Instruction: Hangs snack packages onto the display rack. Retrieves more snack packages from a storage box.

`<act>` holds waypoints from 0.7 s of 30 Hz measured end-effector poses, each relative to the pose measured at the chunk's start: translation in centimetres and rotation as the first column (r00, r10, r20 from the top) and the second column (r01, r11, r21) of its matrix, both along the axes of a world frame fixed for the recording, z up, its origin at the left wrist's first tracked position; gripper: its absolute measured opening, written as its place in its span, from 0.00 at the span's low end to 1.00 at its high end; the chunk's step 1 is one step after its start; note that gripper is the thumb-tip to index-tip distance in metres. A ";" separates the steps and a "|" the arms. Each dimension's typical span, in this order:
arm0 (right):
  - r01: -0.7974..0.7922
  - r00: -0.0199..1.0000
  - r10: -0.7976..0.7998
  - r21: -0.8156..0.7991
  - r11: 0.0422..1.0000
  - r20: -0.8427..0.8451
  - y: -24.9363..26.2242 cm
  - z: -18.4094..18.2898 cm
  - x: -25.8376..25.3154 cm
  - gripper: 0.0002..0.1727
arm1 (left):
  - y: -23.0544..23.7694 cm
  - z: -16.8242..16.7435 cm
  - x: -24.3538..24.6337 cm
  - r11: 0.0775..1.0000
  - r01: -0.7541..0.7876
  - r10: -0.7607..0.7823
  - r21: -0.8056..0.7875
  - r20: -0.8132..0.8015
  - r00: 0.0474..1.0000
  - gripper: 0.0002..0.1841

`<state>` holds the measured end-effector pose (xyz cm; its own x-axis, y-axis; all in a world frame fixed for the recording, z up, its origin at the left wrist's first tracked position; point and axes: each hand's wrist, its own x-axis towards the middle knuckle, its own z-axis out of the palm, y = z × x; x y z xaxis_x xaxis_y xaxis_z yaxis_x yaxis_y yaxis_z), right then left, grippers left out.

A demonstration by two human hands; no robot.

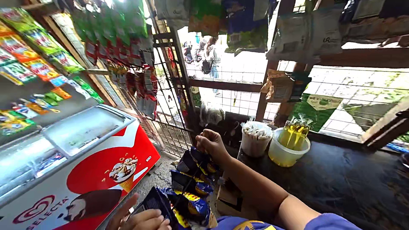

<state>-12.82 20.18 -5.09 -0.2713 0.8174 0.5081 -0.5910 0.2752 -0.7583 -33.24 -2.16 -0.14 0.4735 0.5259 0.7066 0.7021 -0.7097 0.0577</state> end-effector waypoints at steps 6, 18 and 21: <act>0.015 0.993 -0.017 0.020 1.000 0.120 3.8 1.1 0.6 0.14 | 3.8 1.4 0.4 0.999 0.054 -0.054 -0.001 -0.009 0.999 0.04; 0.124 0.965 -0.123 0.009 0.992 0.231 12.6 -1.0 -1.7 0.15 | 17.3 2.5 -6.5 0.964 0.256 -0.262 0.067 0.086 0.961 0.04; 0.129 0.966 -0.132 0.026 0.991 0.222 15.5 -2.2 -3.0 0.29 | 21.6 3.2 -9.0 0.951 0.301 -0.305 0.065 0.056 0.951 0.04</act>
<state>-15.87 35.64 -7.29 -0.2698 0.8478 0.4565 -0.3658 0.3483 -0.8631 -42.23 19.42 3.05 0.5571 0.3244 0.7645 0.4497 -0.8917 0.0507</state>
